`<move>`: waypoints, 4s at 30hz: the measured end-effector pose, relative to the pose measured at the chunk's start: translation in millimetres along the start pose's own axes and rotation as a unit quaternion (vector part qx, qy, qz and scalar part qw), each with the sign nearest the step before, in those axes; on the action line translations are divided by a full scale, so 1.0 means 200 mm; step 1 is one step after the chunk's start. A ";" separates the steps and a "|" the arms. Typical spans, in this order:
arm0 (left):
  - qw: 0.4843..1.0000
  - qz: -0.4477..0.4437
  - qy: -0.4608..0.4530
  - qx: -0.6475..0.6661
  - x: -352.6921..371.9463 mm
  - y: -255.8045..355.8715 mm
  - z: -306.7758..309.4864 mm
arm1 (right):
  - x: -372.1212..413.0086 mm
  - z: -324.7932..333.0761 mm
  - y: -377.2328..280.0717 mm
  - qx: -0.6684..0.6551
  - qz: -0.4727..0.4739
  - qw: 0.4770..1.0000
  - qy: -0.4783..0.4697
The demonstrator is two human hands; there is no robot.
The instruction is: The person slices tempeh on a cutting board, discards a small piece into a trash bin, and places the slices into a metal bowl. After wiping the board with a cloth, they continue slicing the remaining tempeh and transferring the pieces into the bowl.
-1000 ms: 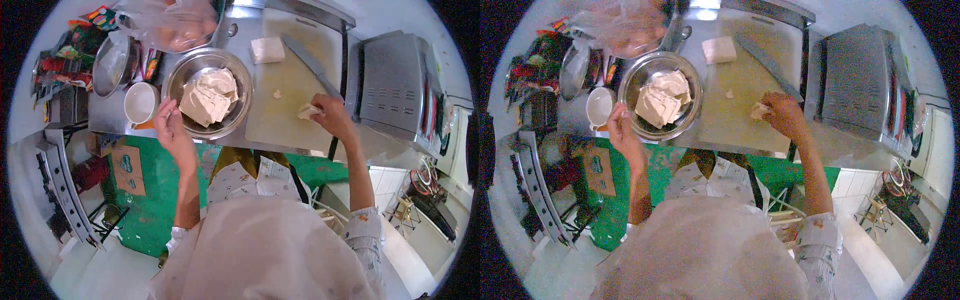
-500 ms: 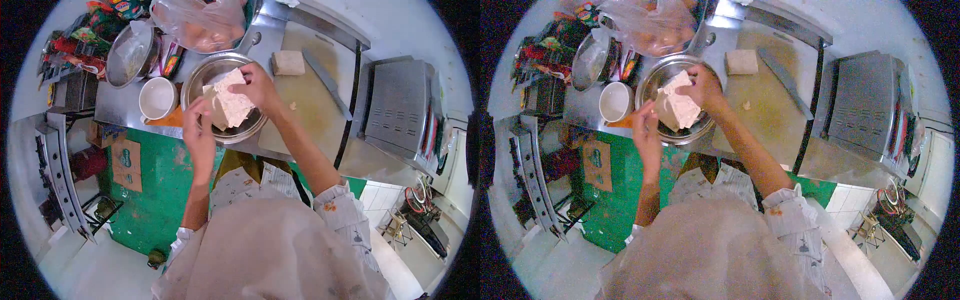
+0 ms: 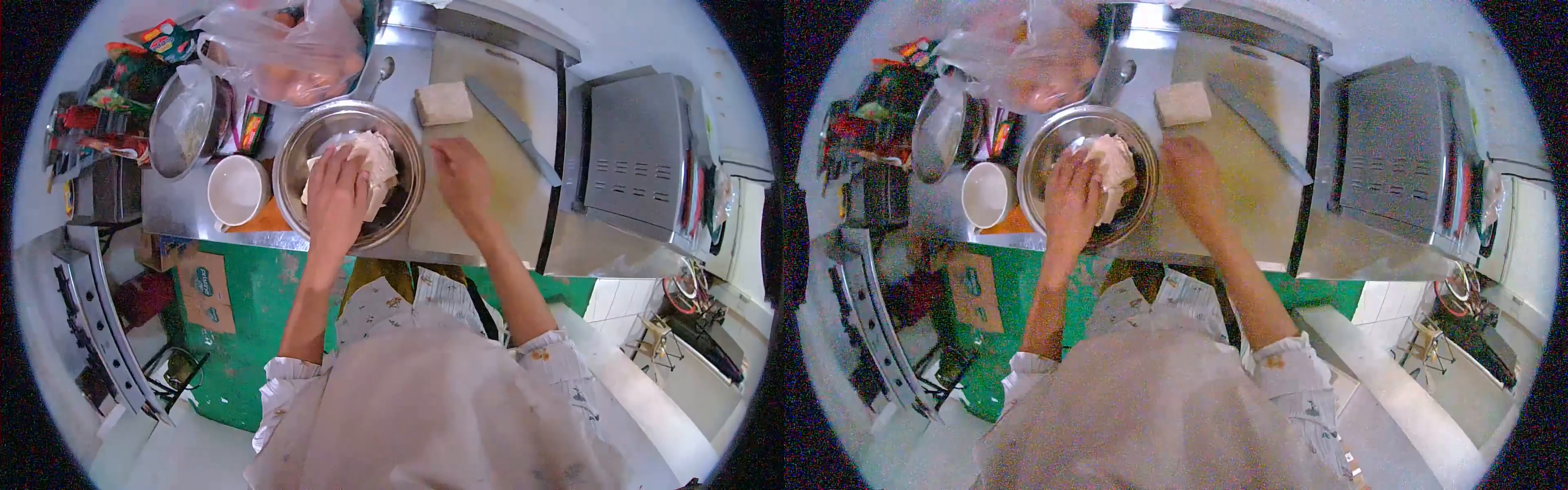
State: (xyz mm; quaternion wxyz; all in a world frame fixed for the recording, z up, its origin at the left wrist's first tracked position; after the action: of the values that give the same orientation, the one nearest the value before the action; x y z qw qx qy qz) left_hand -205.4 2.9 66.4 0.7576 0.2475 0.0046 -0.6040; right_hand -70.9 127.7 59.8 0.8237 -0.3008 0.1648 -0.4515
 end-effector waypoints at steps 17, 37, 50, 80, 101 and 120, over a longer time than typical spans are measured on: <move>0.988 -0.125 -0.044 0.086 -0.56 0.31 -0.23 | 0.22 0.14 0.54 -0.044 -0.100 0.994 0.007; 0.915 0.127 -0.013 0.382 -0.66 0.35 -0.18 | 0.37 0.30 0.89 -0.251 -0.236 0.937 -0.062; 0.750 0.278 0.198 0.567 0.17 0.35 0.26 | 0.44 -0.12 0.29 0.065 0.291 0.954 -0.006; 0.681 0.285 0.135 0.661 0.21 0.21 0.27 | 0.40 0.08 0.76 -0.150 -0.259 0.951 0.081; 0.563 0.184 -0.324 0.737 0.31 0.90 -0.17 | 1.84 0.38 0.42 -0.802 -0.185 0.401 0.401; 0.274 0.113 -0.815 0.498 3.33 1.97 0.51 | 5.13 -0.92 -1.23 -0.479 -0.041 0.041 0.876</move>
State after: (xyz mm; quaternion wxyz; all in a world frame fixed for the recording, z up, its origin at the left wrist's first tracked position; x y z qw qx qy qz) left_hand 306.6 -585.7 97.4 0.1565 -0.0469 -0.9449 -0.2836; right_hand 221.4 -902.3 78.1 -0.2729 -0.0179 0.9322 -0.2372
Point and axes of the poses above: each hand's wrist, its own x-axis away from the middle knuckle, its own z-axis out of the back of the hand, y = z × x, the point moved 8 cm from there along -x, towards the middle knuckle, and after that the axes turned 9 degrees about -z, right-handed, at the moved point
